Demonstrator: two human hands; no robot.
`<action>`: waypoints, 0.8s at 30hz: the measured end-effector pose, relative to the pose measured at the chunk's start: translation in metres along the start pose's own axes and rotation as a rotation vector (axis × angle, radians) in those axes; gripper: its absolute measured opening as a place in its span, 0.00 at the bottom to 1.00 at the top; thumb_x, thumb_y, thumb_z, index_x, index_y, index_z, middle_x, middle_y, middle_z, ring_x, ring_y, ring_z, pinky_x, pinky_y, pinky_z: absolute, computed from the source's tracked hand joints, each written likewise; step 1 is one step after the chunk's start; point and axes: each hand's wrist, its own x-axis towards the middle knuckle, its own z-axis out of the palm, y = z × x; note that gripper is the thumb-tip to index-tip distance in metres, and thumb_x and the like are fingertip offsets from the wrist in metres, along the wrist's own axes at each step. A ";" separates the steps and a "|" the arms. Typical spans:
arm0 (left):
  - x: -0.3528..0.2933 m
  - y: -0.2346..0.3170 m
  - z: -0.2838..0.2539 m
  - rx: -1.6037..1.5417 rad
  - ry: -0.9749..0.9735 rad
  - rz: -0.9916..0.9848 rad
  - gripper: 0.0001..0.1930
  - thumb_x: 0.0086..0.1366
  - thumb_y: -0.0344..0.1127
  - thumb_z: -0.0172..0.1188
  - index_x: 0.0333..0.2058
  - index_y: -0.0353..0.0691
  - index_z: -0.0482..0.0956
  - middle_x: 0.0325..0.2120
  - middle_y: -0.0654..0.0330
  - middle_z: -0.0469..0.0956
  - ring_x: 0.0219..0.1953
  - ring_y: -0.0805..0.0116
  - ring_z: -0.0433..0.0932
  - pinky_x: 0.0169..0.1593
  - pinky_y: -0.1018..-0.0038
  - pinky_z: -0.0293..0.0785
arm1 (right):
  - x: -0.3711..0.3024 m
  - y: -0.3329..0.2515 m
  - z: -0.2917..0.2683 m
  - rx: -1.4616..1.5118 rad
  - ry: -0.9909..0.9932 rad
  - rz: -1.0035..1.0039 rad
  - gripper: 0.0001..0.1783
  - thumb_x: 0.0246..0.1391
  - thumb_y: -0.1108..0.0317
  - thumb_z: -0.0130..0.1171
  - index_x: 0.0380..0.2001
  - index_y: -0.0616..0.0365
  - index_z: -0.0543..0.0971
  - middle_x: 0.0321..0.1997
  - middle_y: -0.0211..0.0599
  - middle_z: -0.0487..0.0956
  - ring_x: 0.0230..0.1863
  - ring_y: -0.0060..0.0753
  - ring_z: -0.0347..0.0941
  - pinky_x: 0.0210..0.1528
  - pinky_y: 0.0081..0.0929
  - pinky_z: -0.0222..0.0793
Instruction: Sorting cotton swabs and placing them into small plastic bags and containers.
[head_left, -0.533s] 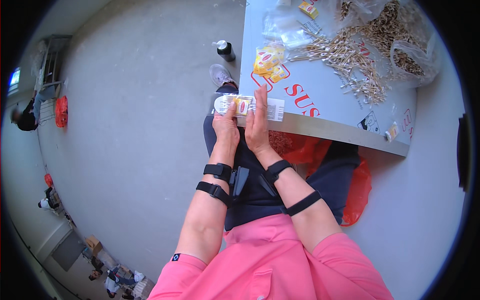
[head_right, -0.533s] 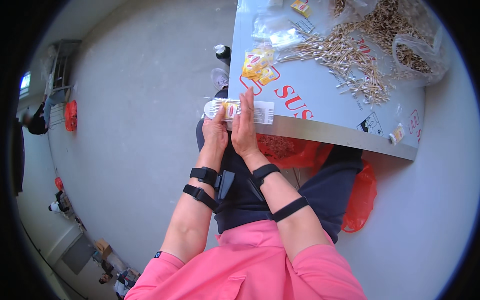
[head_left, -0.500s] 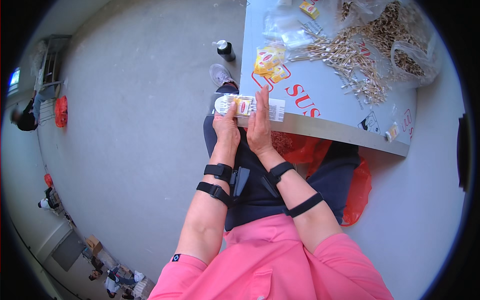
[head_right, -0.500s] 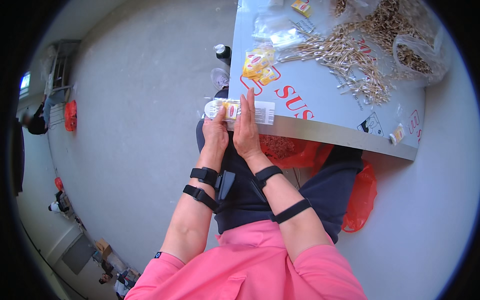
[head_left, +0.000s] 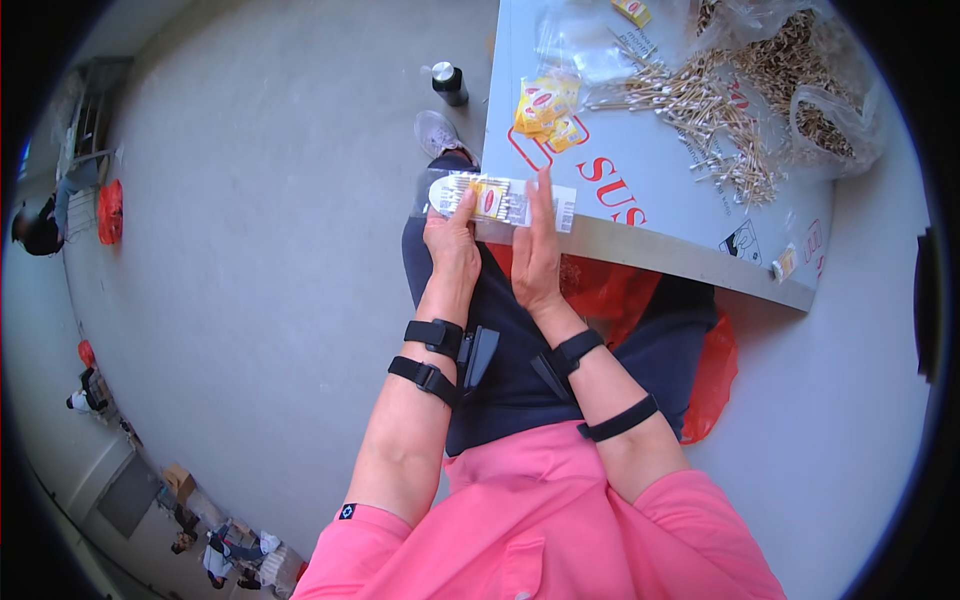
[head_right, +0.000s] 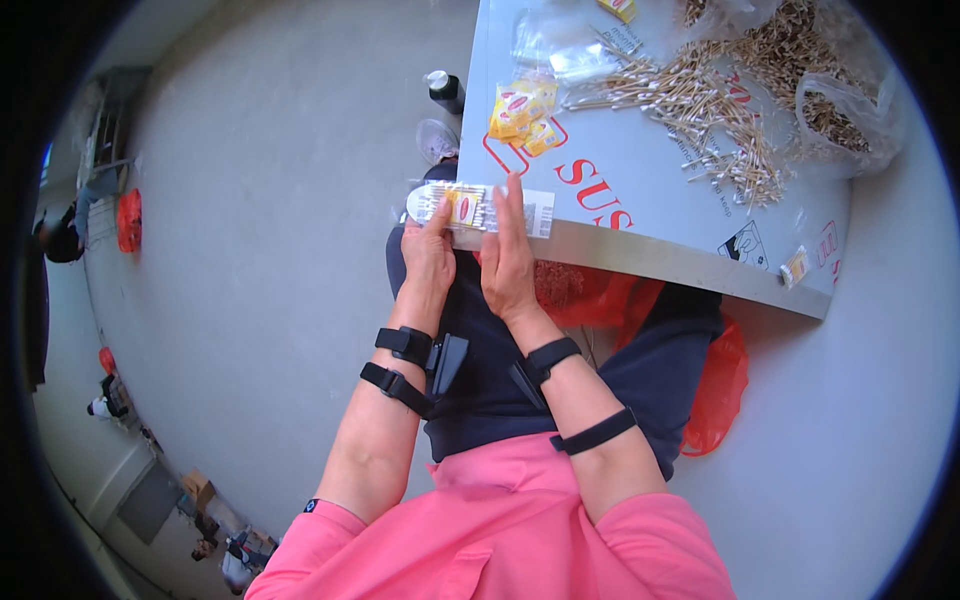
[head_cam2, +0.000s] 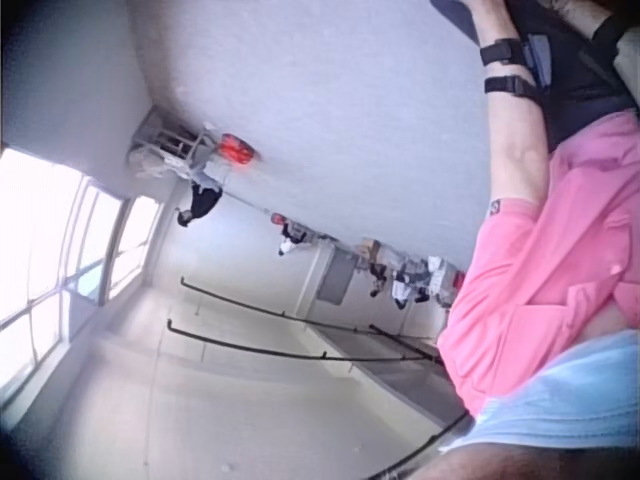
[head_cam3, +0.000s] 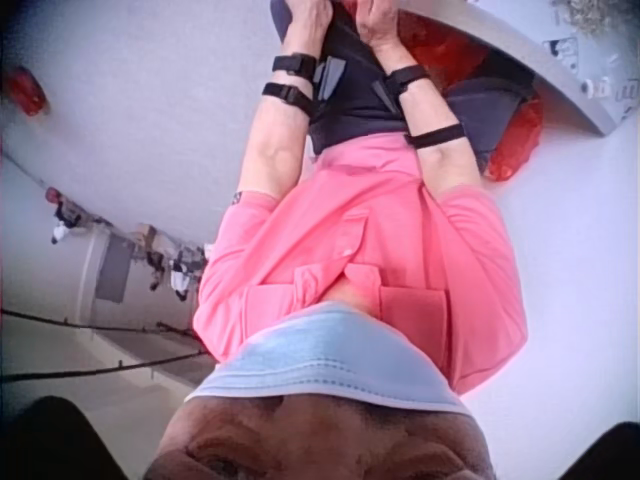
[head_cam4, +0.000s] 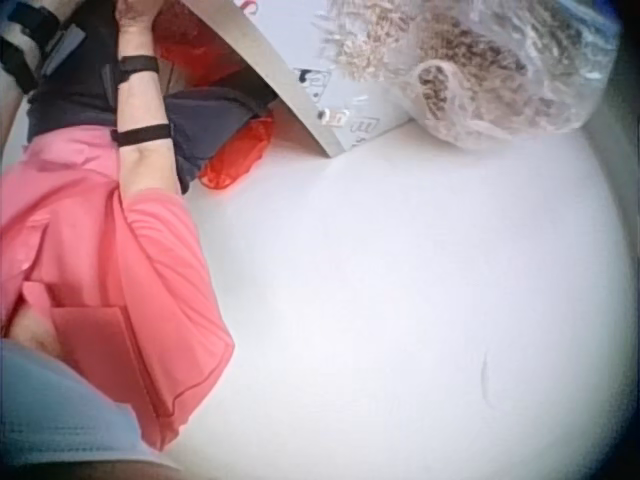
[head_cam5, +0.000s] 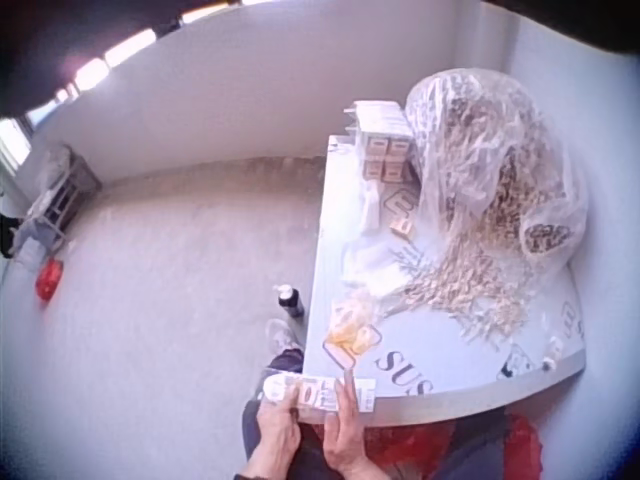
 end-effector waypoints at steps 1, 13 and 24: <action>0.001 -0.001 0.001 -0.006 -0.031 0.011 0.15 0.63 0.22 0.64 0.49 0.34 0.75 0.44 0.55 0.81 0.44 0.65 0.82 0.50 0.71 0.80 | 0.008 -0.003 0.000 0.191 0.130 0.078 0.30 0.70 0.61 0.40 0.70 0.64 0.55 0.76 0.55 0.50 0.77 0.56 0.44 0.75 0.44 0.41; -0.001 -0.002 0.002 -0.023 -0.041 -0.050 0.15 0.64 0.23 0.62 0.50 0.34 0.74 0.44 0.55 0.81 0.44 0.65 0.82 0.49 0.70 0.81 | 0.018 -0.006 0.038 0.281 0.242 0.183 0.28 0.71 0.64 0.34 0.70 0.65 0.55 0.78 0.56 0.44 0.78 0.54 0.42 0.75 0.41 0.42; -0.002 -0.002 0.006 -0.011 -0.039 -0.027 0.15 0.64 0.22 0.63 0.50 0.33 0.75 0.43 0.55 0.82 0.43 0.66 0.83 0.50 0.69 0.81 | 0.029 0.002 0.024 0.401 0.248 0.196 0.28 0.73 0.63 0.33 0.71 0.64 0.52 0.78 0.52 0.45 0.77 0.46 0.46 0.75 0.39 0.46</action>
